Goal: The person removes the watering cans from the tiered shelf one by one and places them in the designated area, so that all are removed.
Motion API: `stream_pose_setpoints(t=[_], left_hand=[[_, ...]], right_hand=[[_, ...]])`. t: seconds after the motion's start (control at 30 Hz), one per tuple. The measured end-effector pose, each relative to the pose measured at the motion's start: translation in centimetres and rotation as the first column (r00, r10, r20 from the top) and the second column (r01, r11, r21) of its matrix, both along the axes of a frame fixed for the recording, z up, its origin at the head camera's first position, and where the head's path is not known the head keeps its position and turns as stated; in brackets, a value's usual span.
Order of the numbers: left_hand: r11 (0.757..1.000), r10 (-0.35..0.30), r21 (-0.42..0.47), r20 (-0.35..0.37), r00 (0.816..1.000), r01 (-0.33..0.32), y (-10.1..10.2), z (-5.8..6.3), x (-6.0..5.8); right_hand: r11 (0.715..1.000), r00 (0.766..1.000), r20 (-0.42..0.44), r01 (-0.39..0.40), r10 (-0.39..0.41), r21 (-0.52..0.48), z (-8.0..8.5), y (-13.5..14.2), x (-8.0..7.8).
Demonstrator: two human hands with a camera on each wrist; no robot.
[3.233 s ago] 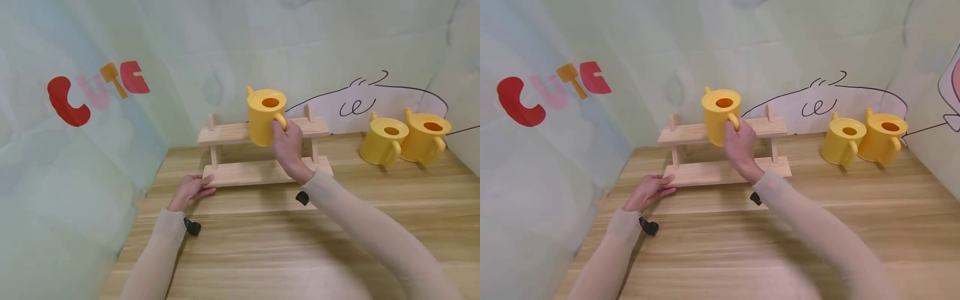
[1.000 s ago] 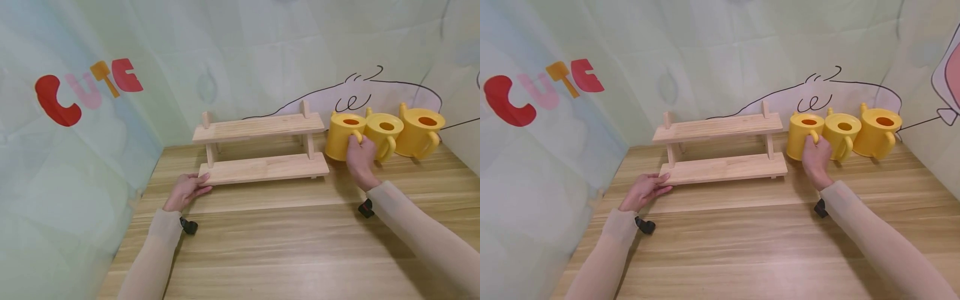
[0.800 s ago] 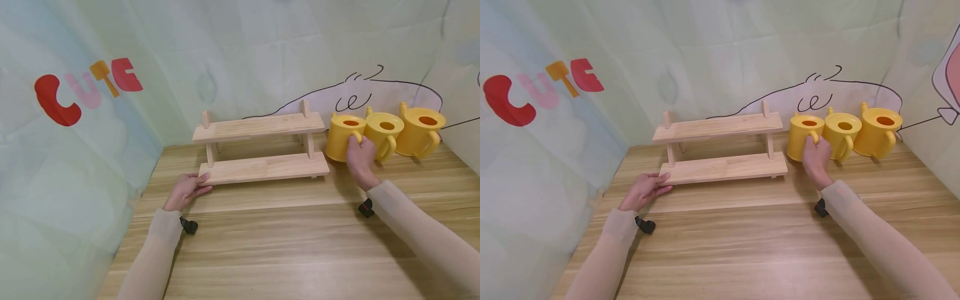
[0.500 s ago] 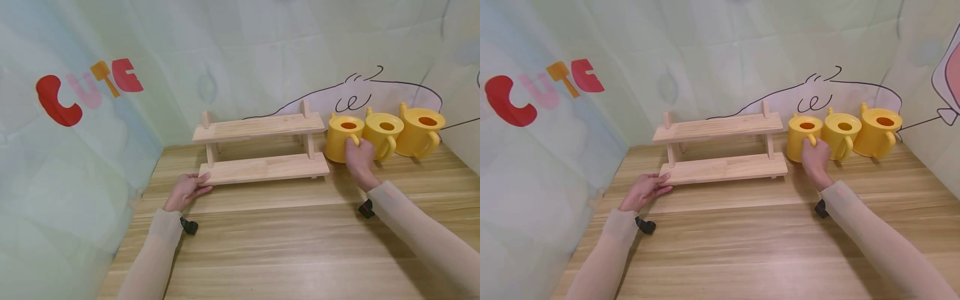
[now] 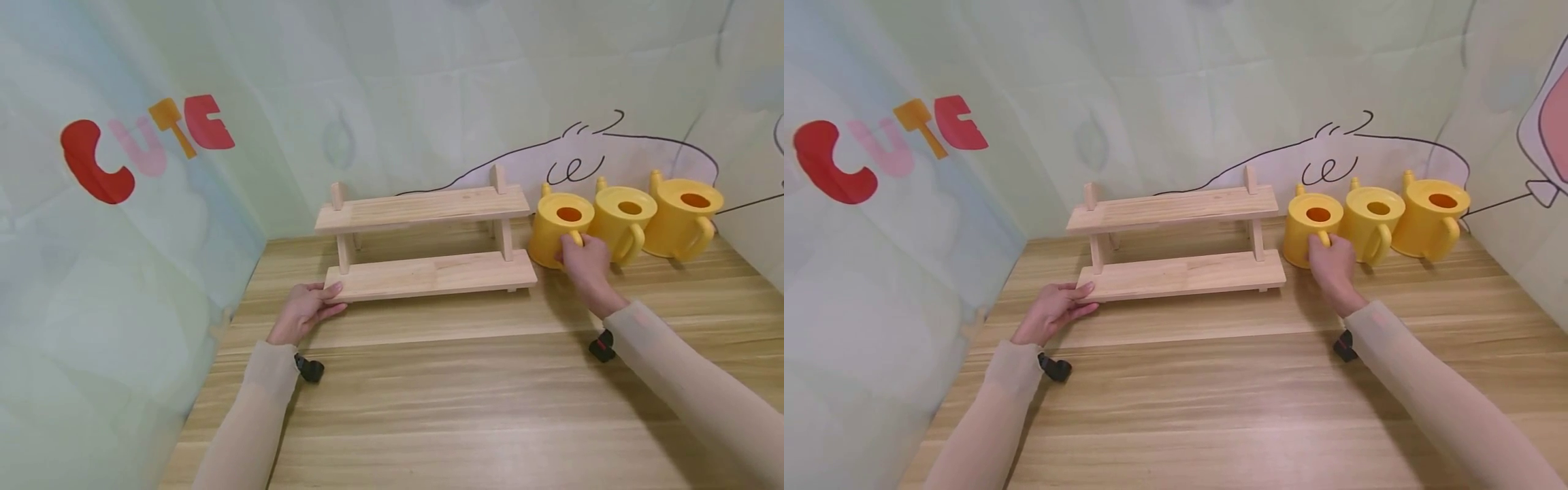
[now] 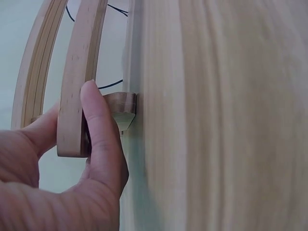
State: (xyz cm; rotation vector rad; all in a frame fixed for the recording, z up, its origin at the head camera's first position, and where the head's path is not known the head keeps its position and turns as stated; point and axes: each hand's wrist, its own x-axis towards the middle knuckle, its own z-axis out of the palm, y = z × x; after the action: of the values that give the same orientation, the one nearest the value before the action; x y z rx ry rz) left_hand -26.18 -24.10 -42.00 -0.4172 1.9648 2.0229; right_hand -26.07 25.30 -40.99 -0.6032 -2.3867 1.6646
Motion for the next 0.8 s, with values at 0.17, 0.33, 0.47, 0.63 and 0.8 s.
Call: stream_pose_setpoints(t=[0.17,0.33,0.47,0.63,0.8], left_hand=[[1.0,0.002,0.005,-0.003,1.0,-0.002,0.2,-0.2,-0.2],[0.997,0.03,-0.075,-0.055,0.998,-0.034,1.0,-0.2,-0.3],[0.955,0.02,-0.292,-0.132,0.991,-0.058,1.5,0.4,0.1],[0.861,-0.083,-0.508,-0.176,0.981,-0.018,1.6,1.0,0.5],[0.806,-0.147,-0.588,-0.305,0.941,-0.065,1.6,1.7,1.0]], right_hand=[[1.0,0.999,0.031,-0.012,0.011,0.021,0.0,0.2,0.0],[0.997,0.998,0.05,-0.029,0.026,0.07,0.2,0.5,0.3],[0.995,0.998,0.052,-0.034,0.029,0.097,0.5,0.5,1.0],[0.995,0.999,-0.024,0.042,-0.04,0.086,0.7,-0.2,2.0],[0.985,0.987,-0.154,0.074,-0.049,0.157,1.2,-1.0,3.1]])
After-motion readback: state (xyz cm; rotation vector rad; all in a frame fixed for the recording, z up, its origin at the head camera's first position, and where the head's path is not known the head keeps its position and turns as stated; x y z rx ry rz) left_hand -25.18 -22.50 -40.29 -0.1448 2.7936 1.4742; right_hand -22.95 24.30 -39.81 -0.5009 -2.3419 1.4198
